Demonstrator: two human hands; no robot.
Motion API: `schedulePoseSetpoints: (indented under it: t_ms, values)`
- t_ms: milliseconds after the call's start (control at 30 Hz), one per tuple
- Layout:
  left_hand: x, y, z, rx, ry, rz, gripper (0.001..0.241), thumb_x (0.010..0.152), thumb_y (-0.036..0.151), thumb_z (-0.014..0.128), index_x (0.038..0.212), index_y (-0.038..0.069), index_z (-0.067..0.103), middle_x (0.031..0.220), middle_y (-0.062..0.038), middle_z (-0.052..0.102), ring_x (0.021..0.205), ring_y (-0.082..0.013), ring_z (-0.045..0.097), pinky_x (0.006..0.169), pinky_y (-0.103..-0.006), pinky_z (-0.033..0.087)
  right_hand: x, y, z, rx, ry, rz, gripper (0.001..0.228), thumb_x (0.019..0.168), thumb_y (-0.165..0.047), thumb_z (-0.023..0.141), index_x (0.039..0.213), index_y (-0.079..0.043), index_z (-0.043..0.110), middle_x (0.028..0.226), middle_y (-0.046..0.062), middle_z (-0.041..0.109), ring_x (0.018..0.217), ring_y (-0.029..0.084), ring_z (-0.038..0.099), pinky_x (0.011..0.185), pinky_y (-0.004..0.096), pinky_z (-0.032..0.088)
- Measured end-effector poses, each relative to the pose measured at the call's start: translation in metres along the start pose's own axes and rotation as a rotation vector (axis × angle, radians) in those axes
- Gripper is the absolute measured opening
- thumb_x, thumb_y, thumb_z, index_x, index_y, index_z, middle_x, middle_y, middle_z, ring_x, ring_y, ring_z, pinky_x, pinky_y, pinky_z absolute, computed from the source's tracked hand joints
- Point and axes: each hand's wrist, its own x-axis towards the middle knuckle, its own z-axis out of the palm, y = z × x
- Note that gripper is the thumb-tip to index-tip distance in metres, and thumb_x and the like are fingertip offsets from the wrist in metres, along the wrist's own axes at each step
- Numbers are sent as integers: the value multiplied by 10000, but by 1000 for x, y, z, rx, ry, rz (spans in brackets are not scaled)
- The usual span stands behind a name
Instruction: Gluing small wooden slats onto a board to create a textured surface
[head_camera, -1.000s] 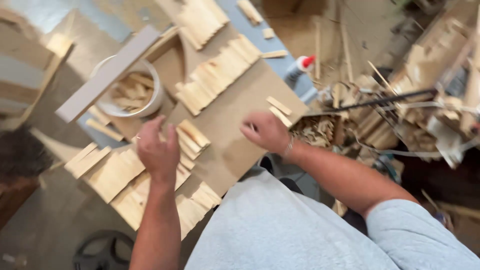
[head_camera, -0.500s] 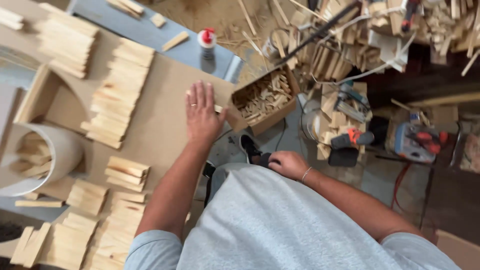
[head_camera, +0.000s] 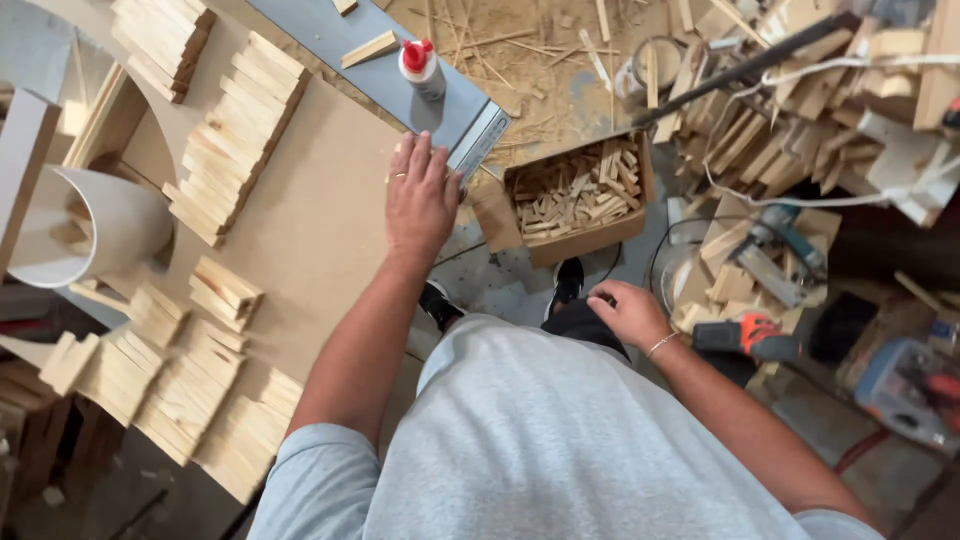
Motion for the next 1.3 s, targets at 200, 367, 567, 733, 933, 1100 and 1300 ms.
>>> schedulePoseSetpoints:
  t_ms: [200,367,567,733,933,1100,1300]
  values:
    - [-2,-10,-7,-14,-40,77,407,1006,324,715,1336,86,704,1422,-171,654,1402,-368,524,1205,-491,298,48,79,-62,-22,33,-43,230,954,-360,656,1092,-208,760,1046,89,780,1048,314,720,917,457,581]
    - [2,9,-27,-11,-50,46,622,1054,509,634,1467,43,629,1511,-207,585,1437,-403,474,1210,-517,277,61,115,-105,-110,-17,107,249,932,-422,642,1089,-269,760,1030,43,789,1061,289,721,949,445,570]
    - [-66,46,16,-207,193,129,784,911,706,633,1350,57,650,1314,-274,662,1253,-513,596,1115,-636,375,126,166,-45,-117,-126,234,300,908,-448,648,1117,-265,763,1047,62,796,1098,304,718,970,444,566]
    - [-91,116,121,-590,-208,43,516,869,469,762,1256,130,736,1223,-117,728,1148,-344,703,1020,-508,534,209,193,58,-9,-188,322,330,897,-474,642,1118,-262,765,1069,70,793,1131,320,699,991,463,555]
    - [-143,77,362,-423,-767,-598,498,967,297,633,1415,86,574,1407,-220,578,1269,-454,590,1064,-579,490,330,148,142,-227,16,-198,345,892,-425,706,1093,-147,745,1061,118,712,1104,335,678,945,476,577]
    - [-98,54,406,-43,-309,-107,388,938,230,609,1310,135,669,1246,-102,653,1202,-329,624,1121,-518,455,473,153,208,-424,-106,-242,350,920,-449,635,965,-137,788,947,74,750,1019,306,726,856,481,596]
    - [-67,2,437,85,-544,-100,674,917,212,656,1545,60,466,1586,-185,462,1467,-360,437,1214,-507,337,521,212,284,-600,428,-573,224,866,-233,549,791,-220,759,727,13,711,770,249,689,823,462,499]
